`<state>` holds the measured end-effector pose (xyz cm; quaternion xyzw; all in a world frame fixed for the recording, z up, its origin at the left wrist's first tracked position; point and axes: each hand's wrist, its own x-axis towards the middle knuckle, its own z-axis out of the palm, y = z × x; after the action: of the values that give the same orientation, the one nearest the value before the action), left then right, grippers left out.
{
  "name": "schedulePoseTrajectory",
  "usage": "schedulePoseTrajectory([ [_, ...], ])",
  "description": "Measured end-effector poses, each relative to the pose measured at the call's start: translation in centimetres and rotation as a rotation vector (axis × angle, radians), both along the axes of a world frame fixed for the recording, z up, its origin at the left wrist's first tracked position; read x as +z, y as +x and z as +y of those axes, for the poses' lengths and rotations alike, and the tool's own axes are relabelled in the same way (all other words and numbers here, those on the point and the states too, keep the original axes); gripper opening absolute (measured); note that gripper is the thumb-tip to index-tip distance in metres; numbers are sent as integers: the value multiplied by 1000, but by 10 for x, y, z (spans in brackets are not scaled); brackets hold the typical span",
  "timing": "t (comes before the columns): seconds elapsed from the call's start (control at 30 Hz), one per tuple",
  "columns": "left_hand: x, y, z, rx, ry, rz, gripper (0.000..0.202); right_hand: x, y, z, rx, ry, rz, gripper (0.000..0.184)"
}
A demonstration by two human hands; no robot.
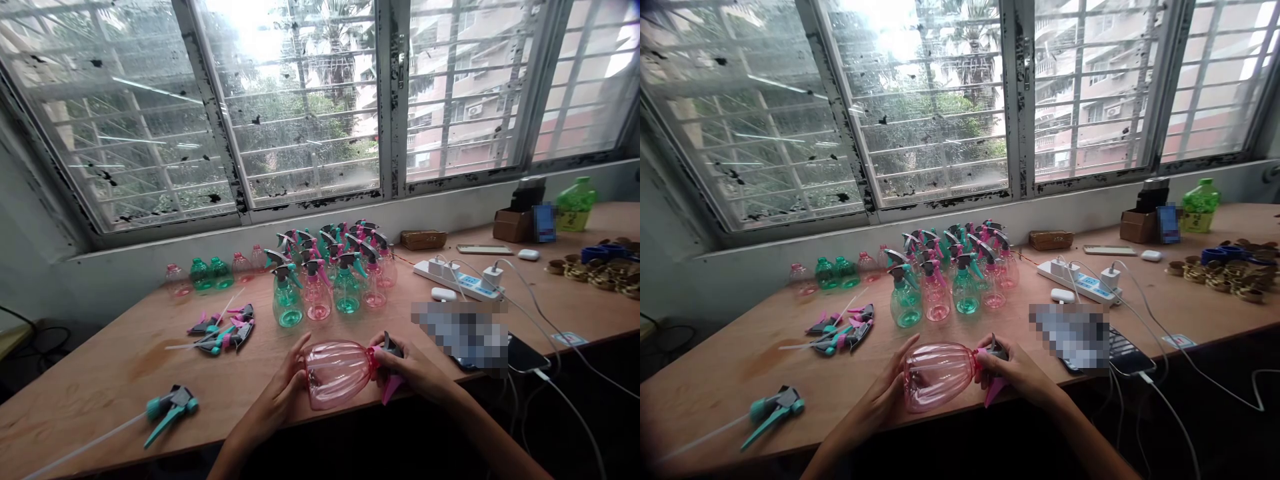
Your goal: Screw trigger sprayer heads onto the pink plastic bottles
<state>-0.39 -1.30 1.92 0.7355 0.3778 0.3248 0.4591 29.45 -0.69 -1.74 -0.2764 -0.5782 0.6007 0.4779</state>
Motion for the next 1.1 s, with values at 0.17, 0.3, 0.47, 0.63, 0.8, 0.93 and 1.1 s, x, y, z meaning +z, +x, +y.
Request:
schedulePoseTrajectory([
  [0.17, -2, -4, 2, -14, 7, 49, 58, 0, 0, 0, 1, -6, 12, 34],
  [0.3, -3, -4, 1, -67, -2, 118, 56, -2, 0, 0, 11, -11, 18, 34],
  [0.47, -1, 0, 1, -5, 31, 50, 62, -3, -1, 1, 6, -4, 22, 36],
  [0.63, 1, 0, 1, -3, 20, 22, 75, -3, 0, 1, -9, -16, 17, 40],
  [0.8, -3, -5, 1, 12, 35, 75, 60, -3, 0, 2, -13, -1, 3, 43],
  [0.93, -4, -5, 2, -13, -14, 100, 54, -2, -1, 2, -1, -1, -10, 43],
  [1.1, -3, 0, 1, -10, 17, 3, 65, 0, -1, 1, -1, -22, -26, 43],
])
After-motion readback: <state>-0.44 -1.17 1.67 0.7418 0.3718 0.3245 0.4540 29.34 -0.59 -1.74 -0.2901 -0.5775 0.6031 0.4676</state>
